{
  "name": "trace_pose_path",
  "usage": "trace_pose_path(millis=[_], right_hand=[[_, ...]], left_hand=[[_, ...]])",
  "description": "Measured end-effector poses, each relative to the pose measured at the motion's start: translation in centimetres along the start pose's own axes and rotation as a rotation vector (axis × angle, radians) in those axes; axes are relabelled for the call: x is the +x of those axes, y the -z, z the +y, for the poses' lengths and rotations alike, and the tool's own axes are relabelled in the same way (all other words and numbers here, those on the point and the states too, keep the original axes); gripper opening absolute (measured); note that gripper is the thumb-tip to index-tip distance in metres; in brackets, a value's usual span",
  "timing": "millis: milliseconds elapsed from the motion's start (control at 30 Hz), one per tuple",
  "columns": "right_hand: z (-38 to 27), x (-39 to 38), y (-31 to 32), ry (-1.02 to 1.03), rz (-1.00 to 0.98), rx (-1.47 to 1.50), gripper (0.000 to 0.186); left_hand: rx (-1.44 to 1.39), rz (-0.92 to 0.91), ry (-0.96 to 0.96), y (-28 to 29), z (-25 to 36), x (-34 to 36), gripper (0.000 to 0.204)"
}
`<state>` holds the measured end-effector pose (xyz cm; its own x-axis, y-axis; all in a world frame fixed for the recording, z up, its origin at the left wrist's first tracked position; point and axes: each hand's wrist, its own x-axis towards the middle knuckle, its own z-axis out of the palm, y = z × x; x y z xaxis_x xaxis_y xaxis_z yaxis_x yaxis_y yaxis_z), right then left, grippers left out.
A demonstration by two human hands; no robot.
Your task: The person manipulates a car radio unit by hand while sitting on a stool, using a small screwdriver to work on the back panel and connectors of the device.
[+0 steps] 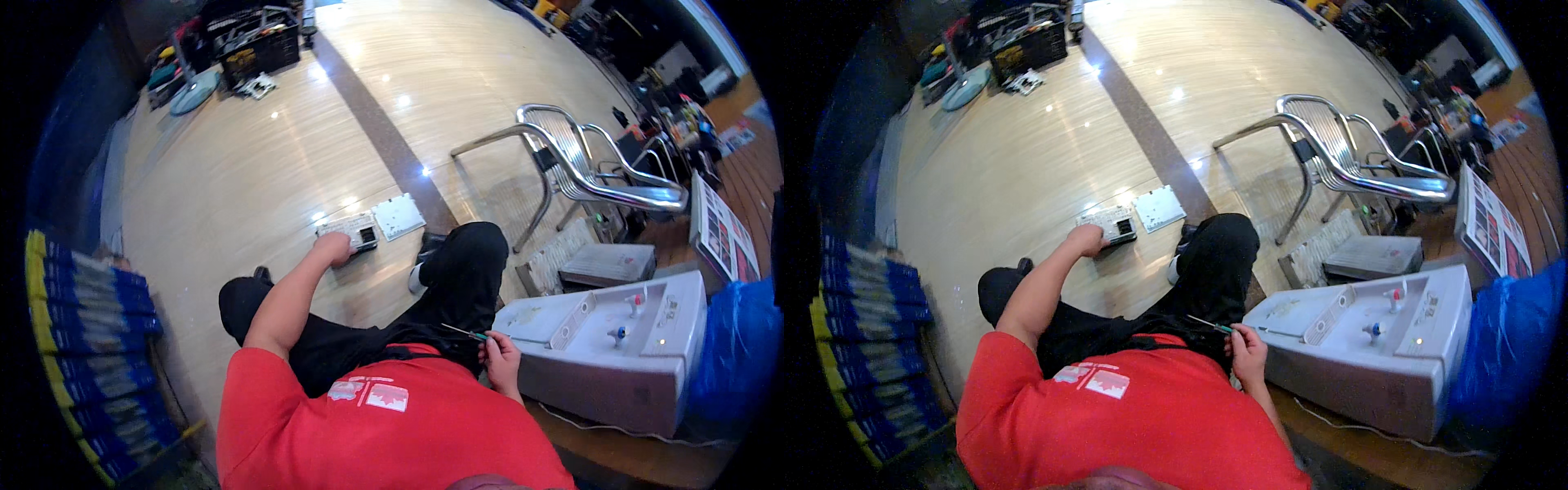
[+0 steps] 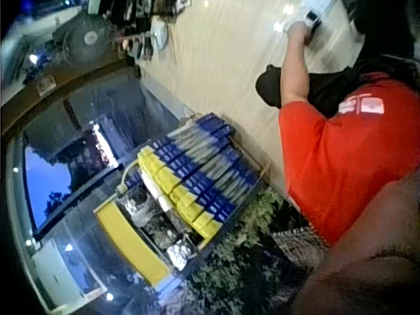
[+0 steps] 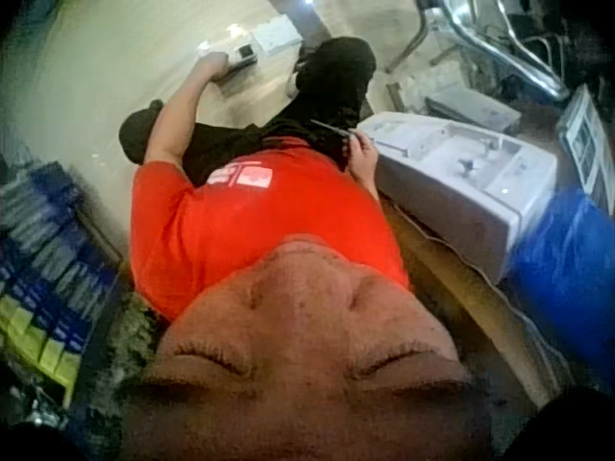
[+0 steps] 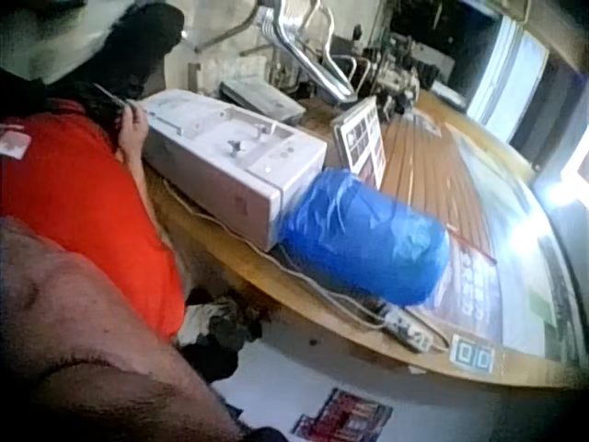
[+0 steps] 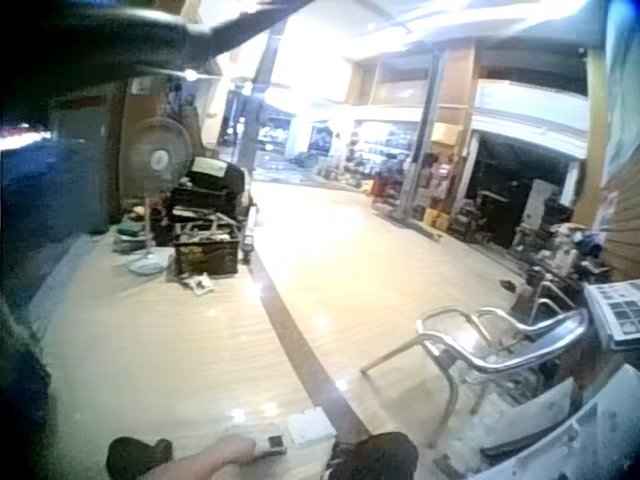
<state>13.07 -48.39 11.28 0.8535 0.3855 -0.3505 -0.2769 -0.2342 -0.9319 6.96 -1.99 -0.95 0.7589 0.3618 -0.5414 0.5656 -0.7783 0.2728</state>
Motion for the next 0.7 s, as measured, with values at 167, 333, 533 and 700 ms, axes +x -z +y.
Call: trace_pose_path(millis=[167, 333, 533, 700], right_hand=[[-4.3, 4.5, -4.5, 0.201, -0.243, -0.073, 0.017], [-7.3, 11.5, -12.4, 0.303, -0.592, -0.085, 0.017], [-9.1, 12.9, -26.3, 0.413, -1.074, -0.182, 0.019], [-9.4, 10.8, -31.2, 0.497, -1.248, -0.183, 0.019]], left_hand=[[-0.249, 0.287, -0.060, 3.7, 2.5, -9.3, 0.031], [-0.670, 0.676, -0.152, -1.5, 5.8, -24.2, 0.017], [-0.733, 0.996, 0.486, -10.3, 8.7, -41.2, 0.009], [-0.656, 1.151, 0.739, -11.2, 9.9, -44.0, 0.007]])
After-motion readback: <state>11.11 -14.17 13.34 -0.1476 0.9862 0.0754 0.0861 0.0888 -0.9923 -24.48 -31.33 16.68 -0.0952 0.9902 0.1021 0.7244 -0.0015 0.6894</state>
